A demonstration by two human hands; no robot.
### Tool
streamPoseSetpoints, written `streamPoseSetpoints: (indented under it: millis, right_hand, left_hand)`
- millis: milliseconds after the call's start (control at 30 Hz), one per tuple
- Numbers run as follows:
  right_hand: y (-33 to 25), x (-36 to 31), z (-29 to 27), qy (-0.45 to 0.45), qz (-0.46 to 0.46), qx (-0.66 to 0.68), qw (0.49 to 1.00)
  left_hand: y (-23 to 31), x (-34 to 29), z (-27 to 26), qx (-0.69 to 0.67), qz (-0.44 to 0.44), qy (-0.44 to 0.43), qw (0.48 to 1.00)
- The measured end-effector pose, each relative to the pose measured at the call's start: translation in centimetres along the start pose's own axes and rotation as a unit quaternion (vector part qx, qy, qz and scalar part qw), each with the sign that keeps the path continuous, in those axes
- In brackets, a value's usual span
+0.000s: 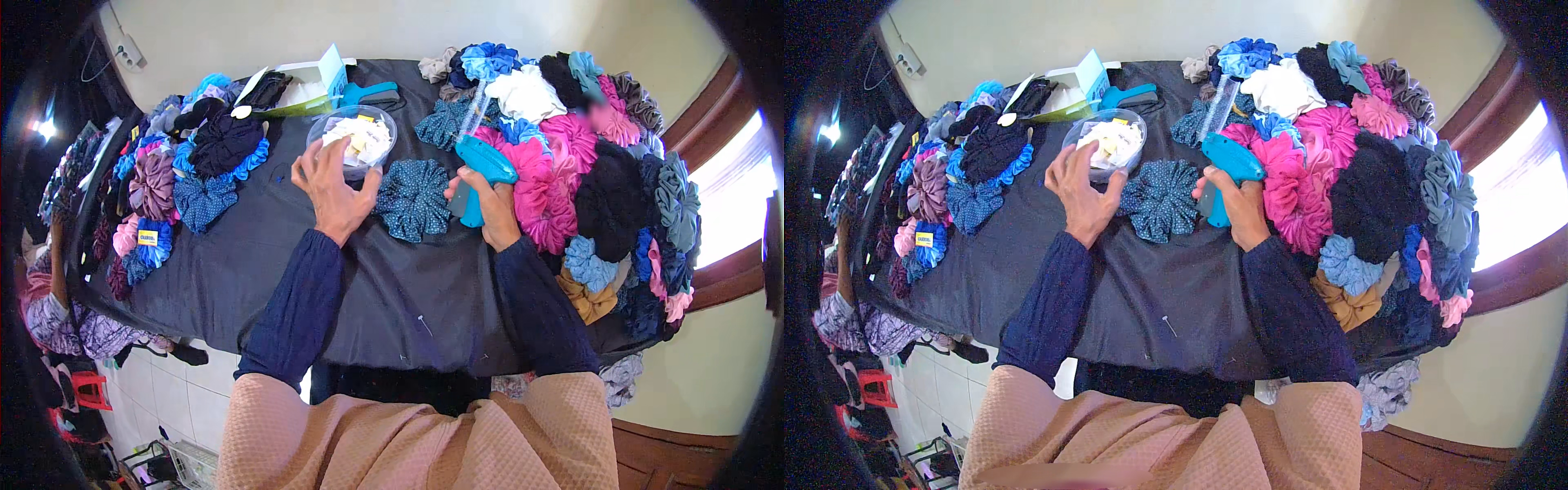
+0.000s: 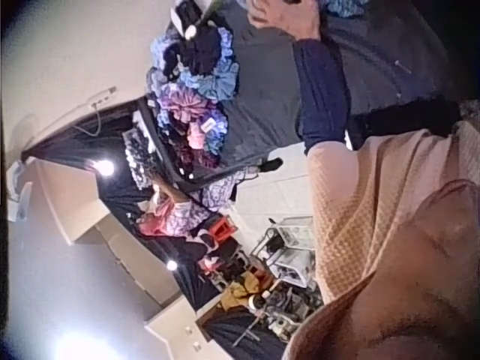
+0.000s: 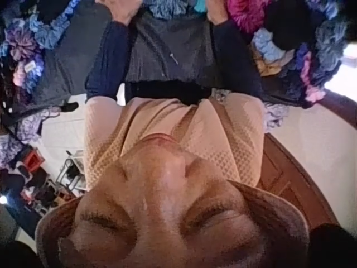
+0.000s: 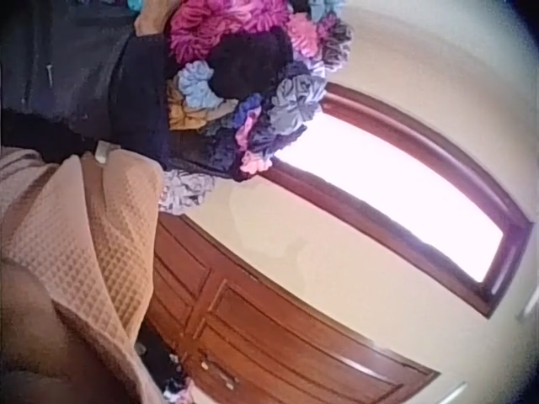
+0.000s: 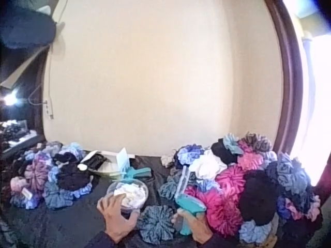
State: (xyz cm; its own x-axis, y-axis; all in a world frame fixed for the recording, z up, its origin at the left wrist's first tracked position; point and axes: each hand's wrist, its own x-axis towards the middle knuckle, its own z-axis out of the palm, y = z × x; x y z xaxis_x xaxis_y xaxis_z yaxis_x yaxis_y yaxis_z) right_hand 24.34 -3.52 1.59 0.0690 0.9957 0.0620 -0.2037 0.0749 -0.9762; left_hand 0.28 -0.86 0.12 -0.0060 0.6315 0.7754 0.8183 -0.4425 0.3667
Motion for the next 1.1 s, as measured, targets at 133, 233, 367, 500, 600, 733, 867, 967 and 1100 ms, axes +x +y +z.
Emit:
streamPoseSetpoints:
  millis: [133, 233, 367, 500, 600, 733, 867, 967, 1100]
  right_hand:
    - [-0.2, -0.1, 0.1, 0.003, 0.008, 0.006, 1.000]
    - [-0.1, 0.0, 0.0, 0.000, 0.007, 0.007, 1.000]
    - [0.0, 0.1, -0.2, -0.002, 0.007, 0.007, 1.000]
    - [0.0, 0.1, -0.1, -0.011, 0.011, 0.011, 1.000]
    - [-0.1, 0.0, -0.1, -0.007, 0.006, 0.004, 1.000]
    - [0.0, 0.1, -0.2, -0.011, 0.005, 0.004, 1.000]
    - [-0.1, 0.1, -0.2, -0.014, 0.010, 0.008, 1.000]
    - [-0.1, 0.1, 0.0, -0.017, 0.005, 0.011, 1.000]
    - [0.0, 0.1, -0.3, -0.021, 0.005, 0.008, 1.000]
  left_hand:
    - [-0.7, 0.1, -0.2, 0.064, -0.041, 0.010, 0.997]
    - [-0.7, 0.1, -0.1, 0.115, -0.048, -0.011, 0.992]
    - [-0.2, 0.1, -0.5, 0.129, -0.018, -0.055, 0.990]
    - [-0.4, 0.0, -0.4, 0.109, -0.020, -0.060, 0.992]
    - [-0.5, -0.1, -0.2, 0.107, -0.004, -0.030, 0.994]
    - [-0.6, 0.2, -0.4, 0.104, -0.008, -0.063, 0.993]
    - [-0.7, 0.2, -0.4, 0.092, -0.010, -0.073, 0.993]
    - [-1.2, 0.2, 0.0, 0.067, 0.010, -0.033, 0.997]
    - [-1.5, 0.5, -0.3, 0.055, 0.038, -0.062, 0.996]
